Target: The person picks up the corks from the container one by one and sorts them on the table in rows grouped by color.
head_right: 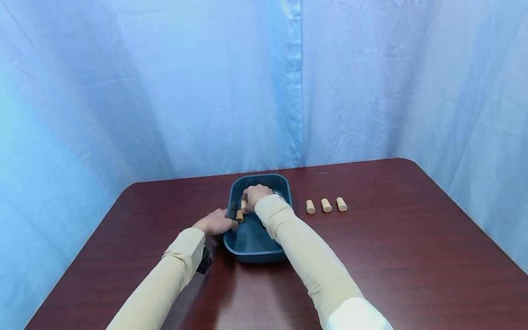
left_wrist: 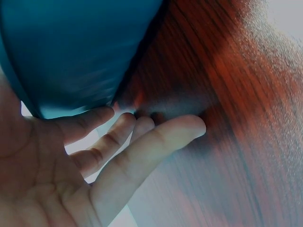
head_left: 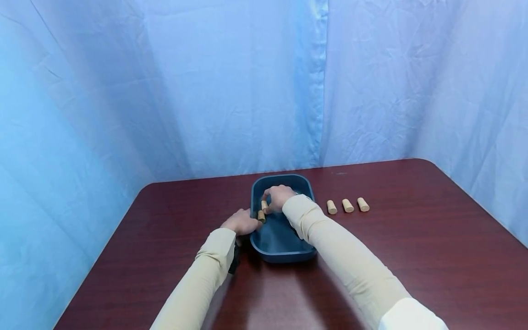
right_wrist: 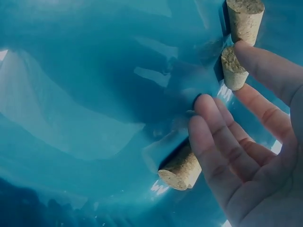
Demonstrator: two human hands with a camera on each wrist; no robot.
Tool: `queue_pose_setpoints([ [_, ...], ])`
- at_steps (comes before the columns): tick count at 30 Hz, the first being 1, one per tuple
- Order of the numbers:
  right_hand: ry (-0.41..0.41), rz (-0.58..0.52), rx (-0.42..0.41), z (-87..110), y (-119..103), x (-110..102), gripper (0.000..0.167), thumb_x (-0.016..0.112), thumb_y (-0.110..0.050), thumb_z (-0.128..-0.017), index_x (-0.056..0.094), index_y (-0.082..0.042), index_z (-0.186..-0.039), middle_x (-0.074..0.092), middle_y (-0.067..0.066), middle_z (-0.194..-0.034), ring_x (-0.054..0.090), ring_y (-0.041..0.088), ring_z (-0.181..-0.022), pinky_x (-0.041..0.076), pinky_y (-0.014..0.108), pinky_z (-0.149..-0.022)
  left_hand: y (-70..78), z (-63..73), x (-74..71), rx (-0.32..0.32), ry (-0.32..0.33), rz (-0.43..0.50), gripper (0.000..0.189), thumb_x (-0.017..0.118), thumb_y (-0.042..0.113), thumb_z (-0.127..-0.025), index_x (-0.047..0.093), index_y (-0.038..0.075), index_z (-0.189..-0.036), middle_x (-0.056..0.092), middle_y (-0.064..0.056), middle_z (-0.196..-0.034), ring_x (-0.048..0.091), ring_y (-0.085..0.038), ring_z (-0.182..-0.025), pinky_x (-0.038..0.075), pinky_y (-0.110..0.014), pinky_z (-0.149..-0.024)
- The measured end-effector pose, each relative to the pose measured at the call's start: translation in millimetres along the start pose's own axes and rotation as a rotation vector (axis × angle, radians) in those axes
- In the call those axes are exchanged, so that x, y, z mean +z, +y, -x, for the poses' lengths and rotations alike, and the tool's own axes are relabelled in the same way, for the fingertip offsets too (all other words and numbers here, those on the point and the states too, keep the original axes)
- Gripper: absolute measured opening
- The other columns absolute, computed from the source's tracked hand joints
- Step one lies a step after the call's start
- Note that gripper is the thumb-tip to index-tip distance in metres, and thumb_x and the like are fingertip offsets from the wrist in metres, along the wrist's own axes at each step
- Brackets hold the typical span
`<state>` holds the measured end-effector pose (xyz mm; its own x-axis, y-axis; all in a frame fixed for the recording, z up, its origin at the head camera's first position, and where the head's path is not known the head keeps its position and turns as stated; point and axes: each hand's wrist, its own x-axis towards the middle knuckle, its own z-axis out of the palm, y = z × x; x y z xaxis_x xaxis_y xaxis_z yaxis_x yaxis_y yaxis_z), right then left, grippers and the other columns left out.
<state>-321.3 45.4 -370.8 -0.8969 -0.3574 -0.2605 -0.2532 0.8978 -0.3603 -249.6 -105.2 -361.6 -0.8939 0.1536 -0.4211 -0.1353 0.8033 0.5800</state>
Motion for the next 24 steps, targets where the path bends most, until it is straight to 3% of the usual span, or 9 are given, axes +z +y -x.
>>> queue_pose_setpoints([
  [10,0.003,-0.018,0.005,0.1,-2,-3,0.035,0.076,-0.025,-0.094,0.069,-0.014,-0.126,0.061,0.015,-0.131,0.059,0.029,-0.105,0.054,0.042,-0.088,-0.9,-3.7,-1.0,-0.001,-0.005,0.003,0.052,0.058,0.016,-0.093,0.052,0.003,-0.143,0.054,-0.021,-0.12,0.062,-0.032,-0.088,0.059,-0.046,-0.062],
  [16,-0.039,-0.104,-0.002,4.9,0,-11,0.033,0.075,-0.023,-0.094,0.068,-0.012,-0.125,0.058,0.017,-0.135,0.058,0.029,-0.103,0.053,0.041,-0.086,-0.2,-6.3,0.3,-0.002,-0.005,-0.009,0.047,0.058,0.016,-0.095,0.053,0.003,-0.14,0.055,-0.021,-0.121,0.062,-0.032,-0.088,0.059,-0.046,-0.061],
  [24,-0.093,-0.09,-0.056,15.9,1,-23,0.036,0.073,-0.024,-0.096,0.067,-0.01,-0.129,0.054,0.018,-0.142,0.058,0.029,-0.112,0.052,0.042,-0.091,-0.5,-5.9,0.1,-0.005,-0.01,-0.02,0.045,0.058,0.015,-0.095,0.055,0.003,-0.138,0.061,-0.019,-0.112,0.063,-0.031,-0.084,0.059,-0.046,-0.061],
])
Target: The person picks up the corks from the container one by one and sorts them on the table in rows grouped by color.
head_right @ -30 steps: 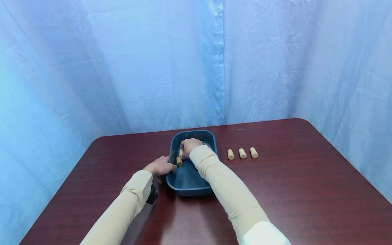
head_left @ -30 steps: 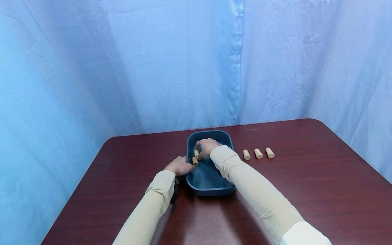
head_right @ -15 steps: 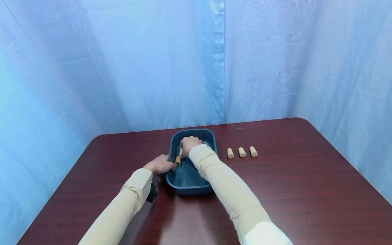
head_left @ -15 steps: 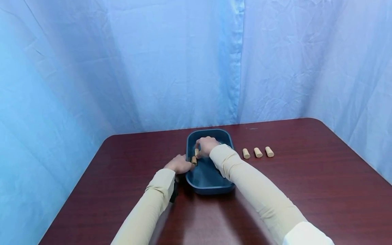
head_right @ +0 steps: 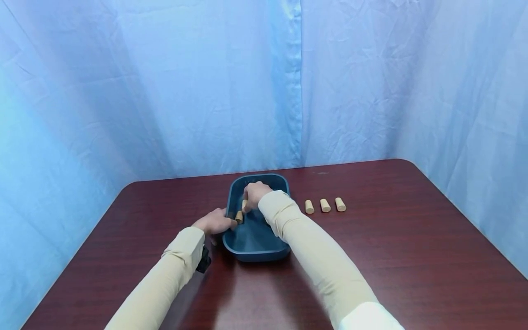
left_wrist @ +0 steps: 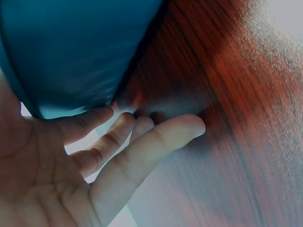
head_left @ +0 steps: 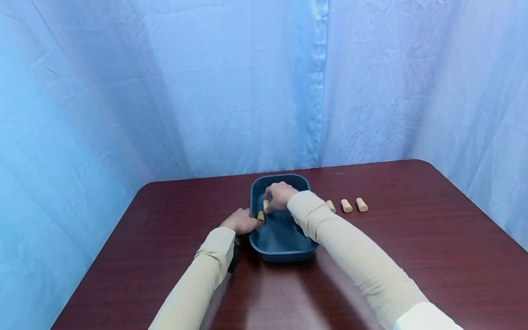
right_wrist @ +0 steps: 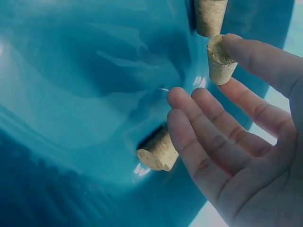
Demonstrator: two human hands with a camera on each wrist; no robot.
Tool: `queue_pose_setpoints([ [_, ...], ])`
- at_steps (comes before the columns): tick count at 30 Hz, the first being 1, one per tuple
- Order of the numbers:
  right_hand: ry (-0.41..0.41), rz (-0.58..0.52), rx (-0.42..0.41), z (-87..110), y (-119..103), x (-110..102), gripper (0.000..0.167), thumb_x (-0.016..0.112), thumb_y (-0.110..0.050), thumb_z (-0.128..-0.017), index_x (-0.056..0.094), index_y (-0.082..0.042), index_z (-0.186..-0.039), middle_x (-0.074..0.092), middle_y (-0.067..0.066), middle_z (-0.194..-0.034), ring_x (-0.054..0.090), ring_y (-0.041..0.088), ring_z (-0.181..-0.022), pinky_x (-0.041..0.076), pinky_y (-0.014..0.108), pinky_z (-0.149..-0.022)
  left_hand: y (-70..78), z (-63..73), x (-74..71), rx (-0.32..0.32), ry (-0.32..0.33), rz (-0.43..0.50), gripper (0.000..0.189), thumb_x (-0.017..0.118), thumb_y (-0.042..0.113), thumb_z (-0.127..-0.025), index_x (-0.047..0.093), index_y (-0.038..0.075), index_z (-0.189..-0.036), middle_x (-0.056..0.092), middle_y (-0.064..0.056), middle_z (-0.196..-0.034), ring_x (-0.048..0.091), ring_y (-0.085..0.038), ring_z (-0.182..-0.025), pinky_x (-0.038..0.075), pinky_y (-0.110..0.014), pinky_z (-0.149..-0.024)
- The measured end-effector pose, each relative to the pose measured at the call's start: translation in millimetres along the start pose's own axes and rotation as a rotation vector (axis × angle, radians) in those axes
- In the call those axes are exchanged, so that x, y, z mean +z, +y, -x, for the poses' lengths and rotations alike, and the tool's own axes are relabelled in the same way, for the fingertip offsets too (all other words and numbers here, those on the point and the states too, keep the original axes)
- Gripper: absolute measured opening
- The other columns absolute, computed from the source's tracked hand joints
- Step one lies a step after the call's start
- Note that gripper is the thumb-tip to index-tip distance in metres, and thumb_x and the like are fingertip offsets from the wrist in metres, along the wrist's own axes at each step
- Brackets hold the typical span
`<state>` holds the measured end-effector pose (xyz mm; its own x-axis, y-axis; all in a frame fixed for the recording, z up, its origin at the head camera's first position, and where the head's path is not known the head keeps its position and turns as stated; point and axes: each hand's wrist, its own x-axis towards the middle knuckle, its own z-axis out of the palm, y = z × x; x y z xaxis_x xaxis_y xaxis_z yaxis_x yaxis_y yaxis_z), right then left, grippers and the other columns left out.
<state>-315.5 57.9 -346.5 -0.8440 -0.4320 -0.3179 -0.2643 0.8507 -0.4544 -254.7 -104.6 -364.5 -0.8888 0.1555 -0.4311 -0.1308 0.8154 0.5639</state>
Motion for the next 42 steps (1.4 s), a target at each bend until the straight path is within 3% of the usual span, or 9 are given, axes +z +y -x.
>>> queue_pose_setpoints([
  [13,0.052,-0.062,-0.073,24.8,5,-22,0.025,0.071,-0.021,-0.097,0.069,-0.009,-0.119,0.063,0.01,-0.106,0.055,0.025,-0.098,0.051,0.038,-0.082,0.5,0.3,-0.9,-0.017,-0.01,0.013,0.05,0.057,0.015,-0.095,0.05,0.002,-0.143,0.059,-0.019,-0.114,0.061,-0.032,-0.088,0.058,-0.047,-0.064],
  [20,0.072,-0.055,-0.09,41.3,11,-36,0.036,0.07,-0.022,-0.098,0.065,-0.005,-0.129,0.065,0.012,-0.107,0.061,0.024,-0.095,0.054,0.037,-0.081,1.3,-0.3,1.6,-0.017,0.002,0.017,0.053,0.058,0.015,-0.095,0.049,0.0,-0.145,0.062,-0.021,-0.12,0.063,-0.032,-0.087,0.058,-0.047,-0.064],
  [27,0.091,-0.034,-0.076,54.3,14,-48,0.04,0.07,-0.025,-0.098,0.063,-0.006,-0.133,0.062,0.015,-0.113,0.054,0.031,-0.109,0.052,0.042,-0.086,0.4,0.9,1.7,-0.014,0.012,0.02,0.052,0.058,0.016,-0.095,0.05,-0.002,-0.143,0.062,-0.022,-0.12,0.064,-0.032,-0.087,0.059,-0.046,-0.063],
  [42,0.186,0.001,-0.138,72.0,41,-54,0.041,0.071,-0.023,-0.097,0.063,-0.005,-0.133,0.064,0.014,-0.11,0.058,0.03,-0.103,0.053,0.043,-0.085,1.1,3.7,4.7,-0.012,0.033,0.04,0.054,0.058,0.016,-0.097,0.047,-0.001,-0.147,0.061,-0.025,-0.126,0.065,-0.034,-0.091,0.059,-0.048,-0.063],
])
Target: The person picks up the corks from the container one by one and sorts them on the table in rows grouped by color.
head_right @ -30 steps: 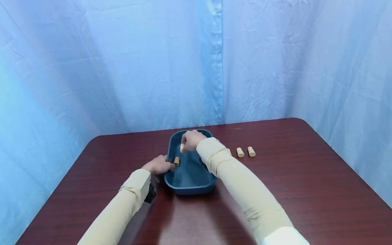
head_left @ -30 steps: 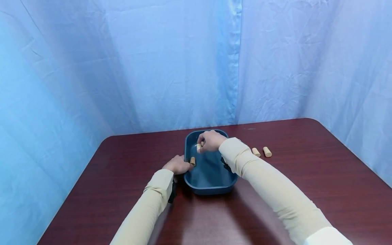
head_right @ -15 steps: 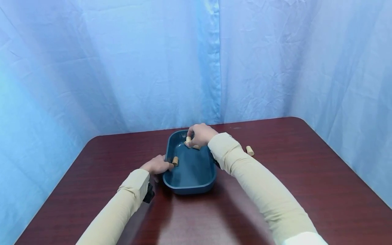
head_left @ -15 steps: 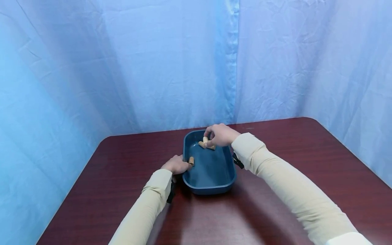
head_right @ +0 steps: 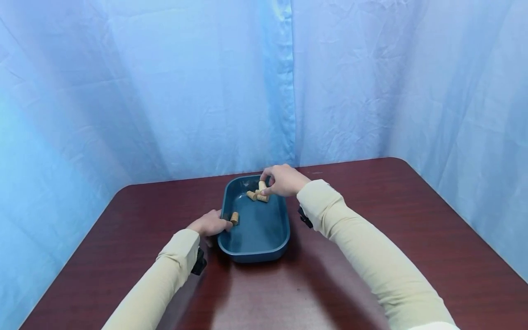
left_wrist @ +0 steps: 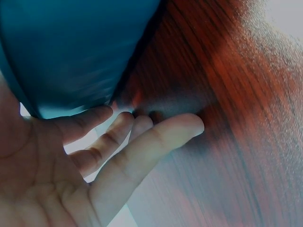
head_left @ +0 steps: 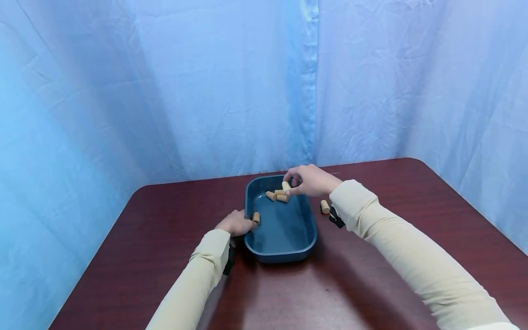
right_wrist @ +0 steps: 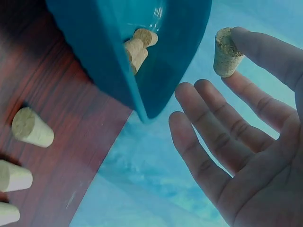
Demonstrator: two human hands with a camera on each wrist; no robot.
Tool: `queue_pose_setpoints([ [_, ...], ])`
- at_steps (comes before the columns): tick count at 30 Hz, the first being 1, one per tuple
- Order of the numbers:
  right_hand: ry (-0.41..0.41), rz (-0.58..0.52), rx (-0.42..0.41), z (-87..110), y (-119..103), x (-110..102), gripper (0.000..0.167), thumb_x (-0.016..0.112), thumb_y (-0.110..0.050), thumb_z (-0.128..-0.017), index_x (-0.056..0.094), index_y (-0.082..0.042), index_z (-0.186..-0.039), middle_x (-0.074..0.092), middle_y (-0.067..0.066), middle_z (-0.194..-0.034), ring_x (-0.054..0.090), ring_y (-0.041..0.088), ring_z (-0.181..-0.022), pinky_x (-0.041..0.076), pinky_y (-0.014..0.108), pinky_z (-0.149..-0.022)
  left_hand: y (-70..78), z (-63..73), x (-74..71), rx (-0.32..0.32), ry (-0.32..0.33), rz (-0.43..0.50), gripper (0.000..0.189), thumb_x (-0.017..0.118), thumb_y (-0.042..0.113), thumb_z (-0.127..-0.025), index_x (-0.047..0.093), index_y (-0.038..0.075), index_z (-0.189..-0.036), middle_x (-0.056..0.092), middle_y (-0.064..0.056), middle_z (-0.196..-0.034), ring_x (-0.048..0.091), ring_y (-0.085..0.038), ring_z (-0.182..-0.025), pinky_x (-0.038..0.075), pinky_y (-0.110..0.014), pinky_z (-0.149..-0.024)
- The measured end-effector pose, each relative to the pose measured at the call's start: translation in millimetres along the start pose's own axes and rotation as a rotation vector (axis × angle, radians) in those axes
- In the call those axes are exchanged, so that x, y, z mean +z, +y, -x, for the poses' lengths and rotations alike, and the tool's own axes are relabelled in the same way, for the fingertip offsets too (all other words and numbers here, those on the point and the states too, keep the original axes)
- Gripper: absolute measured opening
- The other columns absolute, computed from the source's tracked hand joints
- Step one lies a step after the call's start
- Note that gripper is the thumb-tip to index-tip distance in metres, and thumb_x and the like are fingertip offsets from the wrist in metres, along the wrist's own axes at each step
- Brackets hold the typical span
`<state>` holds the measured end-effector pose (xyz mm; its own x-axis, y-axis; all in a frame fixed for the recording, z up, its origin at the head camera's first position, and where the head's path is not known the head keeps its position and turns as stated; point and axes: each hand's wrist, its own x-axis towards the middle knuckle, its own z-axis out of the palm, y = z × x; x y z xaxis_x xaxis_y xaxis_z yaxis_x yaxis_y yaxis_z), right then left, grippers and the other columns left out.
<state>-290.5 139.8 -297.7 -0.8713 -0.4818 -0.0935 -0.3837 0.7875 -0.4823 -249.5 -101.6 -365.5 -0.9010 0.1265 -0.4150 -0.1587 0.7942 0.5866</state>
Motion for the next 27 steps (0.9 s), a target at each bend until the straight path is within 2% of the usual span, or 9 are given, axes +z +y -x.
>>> queue_pose_setpoints([
  [8,0.008,-0.019,0.042,10.9,21,-6,0.045,0.07,-0.028,-0.098,0.062,-0.007,-0.136,0.064,0.013,-0.115,0.054,0.034,-0.115,0.05,0.048,-0.092,-0.4,1.3,0.6,0.009,0.009,0.02,0.052,0.059,0.015,-0.096,0.049,-0.001,-0.145,0.062,-0.025,-0.125,0.066,-0.035,-0.093,0.059,-0.05,-0.064],
  [14,0.021,-0.038,0.044,21.8,40,-13,0.043,0.07,-0.028,-0.098,0.063,-0.006,-0.134,0.065,0.015,-0.118,0.058,0.033,-0.114,0.049,0.051,-0.094,0.7,2.2,0.1,0.014,0.009,0.016,0.052,0.058,0.015,-0.097,0.049,0.0,-0.145,0.061,-0.025,-0.123,0.066,-0.035,-0.093,0.059,-0.05,-0.064],
  [21,0.043,-0.04,0.055,36.1,60,-18,0.044,0.071,-0.03,-0.097,0.064,-0.005,-0.132,0.066,0.016,-0.118,0.06,0.035,-0.113,0.049,0.054,-0.094,-1.9,2.1,-1.7,0.021,-0.005,0.004,0.057,0.057,0.016,-0.098,0.044,0.001,-0.151,0.055,-0.027,-0.133,0.064,-0.037,-0.099,0.059,-0.051,-0.067],
  [27,0.065,-0.031,0.062,46.1,77,-21,0.044,0.072,-0.029,-0.096,0.064,-0.004,-0.131,0.067,0.017,-0.117,0.061,0.035,-0.11,0.05,0.055,-0.092,-2.4,1.9,-2.8,0.018,-0.007,0.009,0.056,0.058,0.016,-0.098,0.044,0.0,-0.15,0.054,-0.027,-0.133,0.063,-0.038,-0.101,0.059,-0.052,-0.068],
])
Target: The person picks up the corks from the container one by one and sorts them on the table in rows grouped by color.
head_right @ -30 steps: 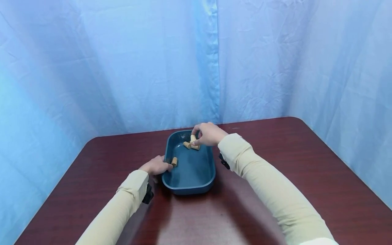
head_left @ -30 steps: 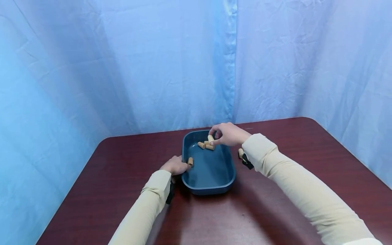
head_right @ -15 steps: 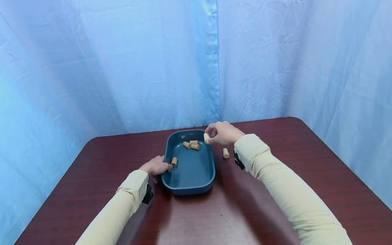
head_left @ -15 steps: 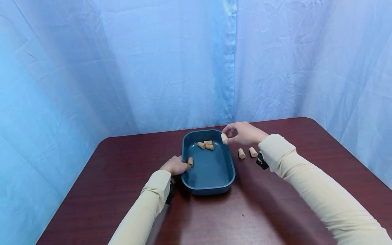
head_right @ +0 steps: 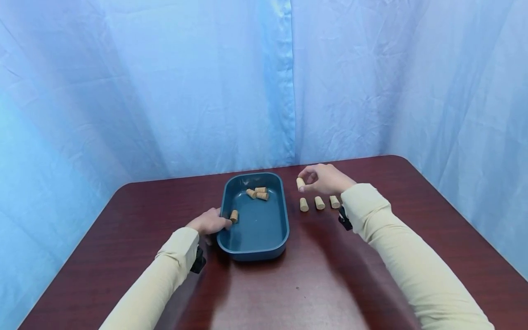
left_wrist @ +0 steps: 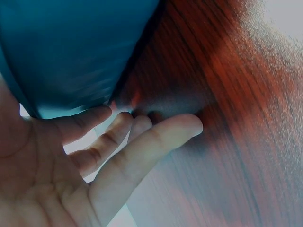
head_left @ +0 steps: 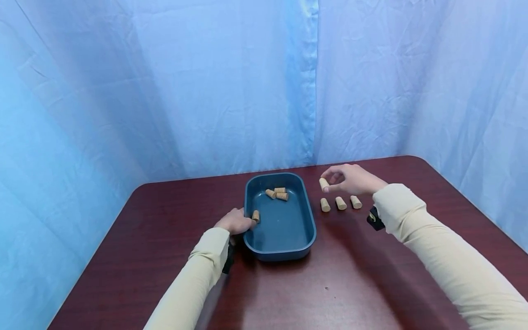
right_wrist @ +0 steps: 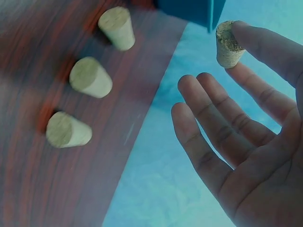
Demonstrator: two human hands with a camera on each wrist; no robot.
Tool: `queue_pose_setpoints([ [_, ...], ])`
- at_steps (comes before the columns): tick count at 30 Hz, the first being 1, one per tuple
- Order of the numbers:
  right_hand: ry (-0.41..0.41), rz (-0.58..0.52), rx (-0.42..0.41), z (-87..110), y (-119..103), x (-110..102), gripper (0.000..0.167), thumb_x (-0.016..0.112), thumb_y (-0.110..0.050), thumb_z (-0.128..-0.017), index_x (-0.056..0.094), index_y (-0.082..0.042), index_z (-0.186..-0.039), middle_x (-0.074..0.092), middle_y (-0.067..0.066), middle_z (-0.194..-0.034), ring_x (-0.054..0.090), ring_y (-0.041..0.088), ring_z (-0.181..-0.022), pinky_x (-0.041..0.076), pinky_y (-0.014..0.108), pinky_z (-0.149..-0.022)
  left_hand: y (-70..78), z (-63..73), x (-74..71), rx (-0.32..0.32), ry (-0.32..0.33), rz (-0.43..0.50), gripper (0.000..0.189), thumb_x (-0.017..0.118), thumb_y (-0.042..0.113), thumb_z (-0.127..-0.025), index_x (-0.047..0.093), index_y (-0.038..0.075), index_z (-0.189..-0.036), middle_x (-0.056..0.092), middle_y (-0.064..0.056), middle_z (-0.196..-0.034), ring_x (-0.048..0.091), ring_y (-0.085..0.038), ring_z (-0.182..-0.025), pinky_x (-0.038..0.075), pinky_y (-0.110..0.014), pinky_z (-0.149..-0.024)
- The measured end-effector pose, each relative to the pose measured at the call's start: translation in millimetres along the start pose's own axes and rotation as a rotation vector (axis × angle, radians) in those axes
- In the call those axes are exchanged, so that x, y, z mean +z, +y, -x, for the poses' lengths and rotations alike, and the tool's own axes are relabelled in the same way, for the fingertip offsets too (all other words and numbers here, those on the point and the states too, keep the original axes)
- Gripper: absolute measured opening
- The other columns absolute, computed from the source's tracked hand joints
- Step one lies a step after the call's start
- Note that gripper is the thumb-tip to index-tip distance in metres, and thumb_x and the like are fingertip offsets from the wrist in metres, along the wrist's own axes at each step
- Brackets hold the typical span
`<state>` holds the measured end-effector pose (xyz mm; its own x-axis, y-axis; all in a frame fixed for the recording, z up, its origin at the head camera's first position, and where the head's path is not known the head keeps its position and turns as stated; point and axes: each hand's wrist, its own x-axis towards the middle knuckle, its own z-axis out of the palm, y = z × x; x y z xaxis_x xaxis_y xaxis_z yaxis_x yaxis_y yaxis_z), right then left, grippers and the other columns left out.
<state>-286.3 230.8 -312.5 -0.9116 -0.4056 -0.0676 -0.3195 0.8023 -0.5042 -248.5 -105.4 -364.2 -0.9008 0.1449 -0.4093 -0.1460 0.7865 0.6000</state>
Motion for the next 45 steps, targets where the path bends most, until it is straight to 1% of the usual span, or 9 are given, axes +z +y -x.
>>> queue_pose_setpoints([
  [4,0.009,0.006,0.007,5.1,14,-1,0.045,0.071,-0.028,-0.096,0.063,-0.003,-0.132,0.067,0.016,-0.117,0.061,0.035,-0.11,0.051,0.054,-0.09,0.1,-0.9,0.6,0.003,-0.003,-0.004,0.056,0.057,0.017,-0.099,0.044,0.001,-0.151,0.053,-0.027,-0.135,0.063,-0.038,-0.102,0.059,-0.051,-0.067],
  [8,0.023,0.007,0.02,12.0,30,-1,0.046,0.072,-0.028,-0.095,0.063,-0.002,-0.133,0.068,0.015,-0.115,0.061,0.035,-0.11,0.051,0.053,-0.089,-0.5,-1.8,1.3,-0.002,-0.006,-0.009,0.058,0.057,0.018,-0.099,0.042,0.001,-0.153,0.047,-0.026,-0.14,0.061,-0.039,-0.106,0.059,-0.051,-0.068],
  [12,0.043,-0.004,0.038,20.2,46,-1,0.047,0.073,-0.027,-0.094,0.063,-0.001,-0.132,0.069,0.014,-0.111,0.063,0.037,-0.107,0.052,0.053,-0.087,-0.9,-2.0,1.6,-0.004,-0.006,-0.015,0.059,0.057,0.018,-0.099,0.041,0.001,-0.153,0.047,-0.027,-0.141,0.061,-0.039,-0.106,0.059,-0.051,-0.068],
  [21,0.074,-0.012,0.061,33.8,75,3,0.048,0.075,-0.024,-0.093,0.063,0.002,-0.131,0.071,0.014,-0.105,0.065,0.037,-0.103,0.053,0.051,-0.083,-0.4,0.3,1.7,-0.009,0.001,0.001,0.055,0.057,0.018,-0.1,0.043,0.003,-0.152,0.049,-0.025,-0.136,0.061,-0.039,-0.107,0.059,-0.052,-0.069],
  [24,0.077,-0.006,0.072,36.7,82,3,0.047,0.076,-0.024,-0.092,0.063,0.003,-0.129,0.071,0.013,-0.102,0.066,0.036,-0.1,0.053,0.05,-0.081,-0.7,0.6,1.4,-0.014,0.0,0.0,0.056,0.057,0.018,-0.1,0.042,0.003,-0.152,0.048,-0.026,-0.138,0.06,-0.039,-0.107,0.059,-0.053,-0.07],
  [29,0.067,0.017,0.083,39.7,91,5,0.045,0.074,-0.021,-0.093,0.063,0.003,-0.129,0.071,0.012,-0.1,0.066,0.034,-0.096,0.052,0.046,-0.078,-0.7,1.3,1.6,-0.02,0.006,0.004,0.055,0.057,0.017,-0.1,0.044,0.001,-0.15,0.051,-0.026,-0.135,0.061,-0.039,-0.105,0.059,-0.053,-0.071],
  [33,0.043,0.013,0.124,41.3,99,6,0.047,0.073,-0.022,-0.093,0.061,0.004,-0.13,0.07,0.013,-0.1,0.064,0.033,-0.094,0.051,0.041,-0.073,-0.7,1.7,2.4,-0.018,0.014,0.008,0.053,0.057,0.017,-0.1,0.045,0.0,-0.149,0.054,-0.026,-0.131,0.063,-0.039,-0.103,0.06,-0.053,-0.07],
  [41,0.014,-0.034,0.183,42.2,110,10,0.05,0.073,-0.023,-0.094,0.059,0.007,-0.132,0.068,0.015,-0.1,0.063,0.027,-0.088,0.051,0.037,-0.072,-2.5,1.8,2.3,-0.012,0.016,0.008,0.052,0.058,0.017,-0.1,0.046,0.0,-0.148,0.054,-0.025,-0.129,0.063,-0.039,-0.103,0.06,-0.054,-0.07],
  [45,0.003,-0.041,0.192,42.0,109,11,0.048,0.071,-0.019,-0.095,0.059,0.007,-0.132,0.069,0.015,-0.1,0.063,0.029,-0.091,0.052,0.04,-0.075,-3.4,-0.2,1.9,-0.02,0.02,0.006,0.053,0.058,0.016,-0.098,0.046,0.0,-0.148,0.055,-0.025,-0.127,0.063,-0.039,-0.101,0.059,-0.054,-0.069],
])
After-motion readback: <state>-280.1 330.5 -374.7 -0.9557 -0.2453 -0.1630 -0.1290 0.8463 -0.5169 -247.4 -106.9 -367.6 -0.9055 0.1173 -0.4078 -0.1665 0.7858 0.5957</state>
